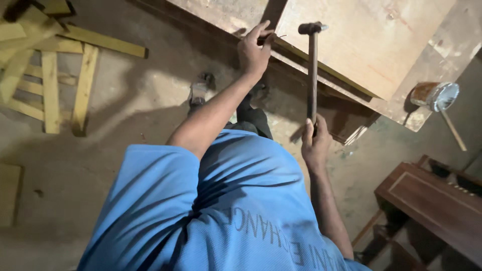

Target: The person hammers nails into a large piece of wood and a thin wooden strip. They then apply glue or sealant from a container onto the wooden strip using a small brush.

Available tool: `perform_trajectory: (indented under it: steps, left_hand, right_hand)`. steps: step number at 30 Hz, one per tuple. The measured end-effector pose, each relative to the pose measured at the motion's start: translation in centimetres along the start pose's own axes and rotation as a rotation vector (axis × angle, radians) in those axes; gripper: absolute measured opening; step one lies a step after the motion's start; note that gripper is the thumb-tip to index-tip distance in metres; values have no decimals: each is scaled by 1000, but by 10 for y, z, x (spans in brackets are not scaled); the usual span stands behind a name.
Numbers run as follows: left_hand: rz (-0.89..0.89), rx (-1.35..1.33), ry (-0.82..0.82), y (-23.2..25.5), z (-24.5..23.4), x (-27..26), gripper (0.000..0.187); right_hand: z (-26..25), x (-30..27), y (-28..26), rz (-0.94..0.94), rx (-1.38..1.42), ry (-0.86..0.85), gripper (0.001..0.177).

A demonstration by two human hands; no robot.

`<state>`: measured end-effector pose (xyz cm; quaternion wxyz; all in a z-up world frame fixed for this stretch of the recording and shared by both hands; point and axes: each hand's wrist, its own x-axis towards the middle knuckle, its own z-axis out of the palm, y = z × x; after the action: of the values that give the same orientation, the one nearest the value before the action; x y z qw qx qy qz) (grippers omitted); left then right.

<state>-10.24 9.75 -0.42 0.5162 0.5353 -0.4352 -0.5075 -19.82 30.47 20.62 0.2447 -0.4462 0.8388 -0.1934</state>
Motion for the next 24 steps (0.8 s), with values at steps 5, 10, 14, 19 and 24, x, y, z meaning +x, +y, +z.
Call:
perform_trajectory:
  steps: [5, 10, 14, 19, 24]
  left_hand:
    - [-61, 81, 112, -4, 17, 3, 36]
    - [-145, 10, 115, -4, 24, 6, 46]
    - [-215, 110, 123, -2, 21, 7, 49]
    - [-234, 85, 52, -9, 24, 7, 43]
    - [-46, 96, 170, -15, 26, 10, 39]
  right_hand:
    - [-22, 34, -47, -153, -197, -30, 35]
    - [-31, 61, -89, -95, -524, -135, 45]
    - [-30, 67, -108, -233, -616, -129, 45]
    - [-26, 64, -115, -23, -629, -141, 44]
    - [-26, 62, -111, -224, -526, -77, 44]
